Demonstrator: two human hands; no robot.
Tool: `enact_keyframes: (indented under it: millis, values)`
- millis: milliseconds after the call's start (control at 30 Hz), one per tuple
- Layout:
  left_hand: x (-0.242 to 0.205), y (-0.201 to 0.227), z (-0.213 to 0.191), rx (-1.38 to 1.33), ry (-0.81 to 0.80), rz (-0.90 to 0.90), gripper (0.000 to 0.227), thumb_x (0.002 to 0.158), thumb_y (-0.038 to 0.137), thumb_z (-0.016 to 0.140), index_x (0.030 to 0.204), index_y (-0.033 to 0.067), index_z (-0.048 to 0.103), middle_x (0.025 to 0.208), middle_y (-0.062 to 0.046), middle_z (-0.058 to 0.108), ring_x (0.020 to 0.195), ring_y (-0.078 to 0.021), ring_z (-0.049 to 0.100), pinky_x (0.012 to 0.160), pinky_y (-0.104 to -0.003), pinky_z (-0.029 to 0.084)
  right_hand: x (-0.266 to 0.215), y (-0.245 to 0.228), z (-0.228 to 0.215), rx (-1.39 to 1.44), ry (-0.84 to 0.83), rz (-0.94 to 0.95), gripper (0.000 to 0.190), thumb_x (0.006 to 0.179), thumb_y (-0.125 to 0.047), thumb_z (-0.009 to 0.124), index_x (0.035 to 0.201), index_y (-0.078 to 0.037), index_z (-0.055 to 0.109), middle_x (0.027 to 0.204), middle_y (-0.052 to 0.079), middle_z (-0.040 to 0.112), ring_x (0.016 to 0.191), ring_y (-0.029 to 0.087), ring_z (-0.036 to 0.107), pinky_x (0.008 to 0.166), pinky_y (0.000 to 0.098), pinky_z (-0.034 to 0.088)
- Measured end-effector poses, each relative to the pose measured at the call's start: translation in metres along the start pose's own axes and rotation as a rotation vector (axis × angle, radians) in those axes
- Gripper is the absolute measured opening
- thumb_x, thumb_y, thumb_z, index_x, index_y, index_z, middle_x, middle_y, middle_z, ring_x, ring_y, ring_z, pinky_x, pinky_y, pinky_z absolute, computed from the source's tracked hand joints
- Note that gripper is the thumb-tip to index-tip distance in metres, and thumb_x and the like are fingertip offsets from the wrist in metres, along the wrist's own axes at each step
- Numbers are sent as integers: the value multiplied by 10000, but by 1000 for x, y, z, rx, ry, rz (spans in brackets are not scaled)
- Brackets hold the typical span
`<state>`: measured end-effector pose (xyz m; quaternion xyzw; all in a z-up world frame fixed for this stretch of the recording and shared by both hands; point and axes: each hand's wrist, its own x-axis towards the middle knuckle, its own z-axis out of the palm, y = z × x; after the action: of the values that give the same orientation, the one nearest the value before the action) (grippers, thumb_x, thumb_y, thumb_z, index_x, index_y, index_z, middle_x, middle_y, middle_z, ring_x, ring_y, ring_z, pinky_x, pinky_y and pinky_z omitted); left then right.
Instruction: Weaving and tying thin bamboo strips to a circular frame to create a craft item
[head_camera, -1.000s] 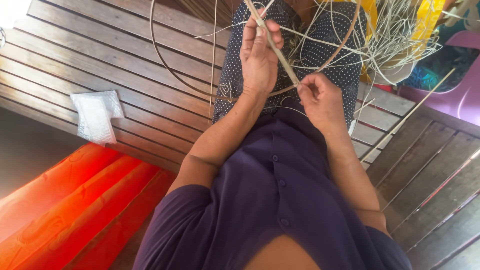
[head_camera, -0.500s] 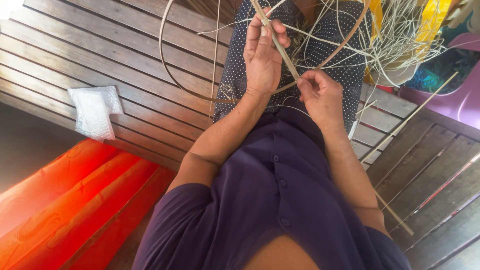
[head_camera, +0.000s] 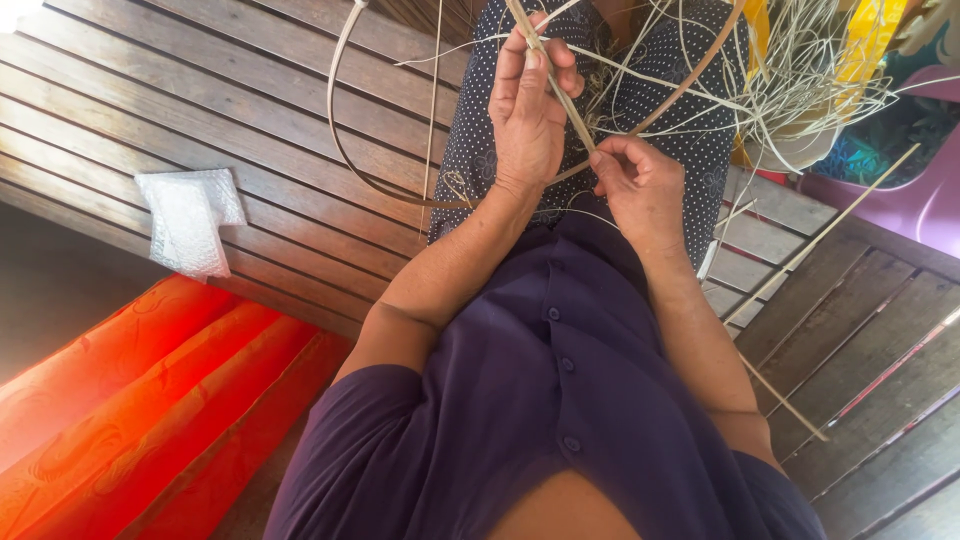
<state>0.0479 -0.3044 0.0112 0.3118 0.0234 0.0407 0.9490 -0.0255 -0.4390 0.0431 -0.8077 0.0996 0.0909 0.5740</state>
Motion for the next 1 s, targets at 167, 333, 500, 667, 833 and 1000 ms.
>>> enact_keyframes:
  millis: [167, 333, 500, 667, 833, 1000]
  values:
    - [1, 1, 3, 4, 23, -7, 258, 1154, 190, 530, 1381, 81, 586, 1008, -85, 617, 818, -181, 507, 783, -323, 448, 1, 3, 0, -9, 3, -16, 43, 1011, -51, 717, 978, -77, 709, 818, 13, 674, 594, 96, 646, 598, 212, 512]
    - [1, 1, 3, 20, 22, -10, 254, 1152, 209, 533, 1361, 78, 595, 1000, -85, 614, 813, -178, 512, 769, -319, 449, 2, 4, 1, 10, 3, -6, 52, 1000, -30, 713, 965, -67, 711, 902, 22, 701, 584, 105, 637, 575, 208, 510]
    - [1, 1, 6, 96, 33, 67, 205, 1138, 190, 542, 1302, 96, 622, 954, -71, 619, 767, -170, 511, 739, -324, 463, 2, 3, 2, -2, 3, 4, 65, 995, -38, 698, 946, -80, 708, 876, 0, 687, 582, 104, 637, 587, 213, 501]
    - [8, 6, 10, 106, 101, 144, 166, 1135, 191, 525, 1236, 107, 627, 932, -53, 626, 744, -143, 496, 703, -291, 451, -2, -3, 1, -20, 6, 28, 65, 995, -51, 708, 939, -83, 715, 768, 10, 682, 606, 103, 660, 604, 221, 536]
    - [17, 7, -2, 93, 193, 163, 174, 1123, 185, 551, 1248, 99, 635, 925, -58, 632, 738, -161, 500, 715, -334, 451, -4, 14, -3, -4, -3, 90, 18, 996, -72, 720, 982, -80, 728, 808, 11, 702, 639, 104, 685, 637, 225, 552]
    - [18, 8, -5, 51, 196, 148, 159, 1108, 192, 579, 1217, 99, 647, 920, -59, 637, 741, -155, 512, 715, -321, 443, -2, 7, -1, 52, -3, 51, 46, 999, -69, 725, 1034, -64, 755, 921, 14, 726, 602, 87, 633, 609, 207, 532]
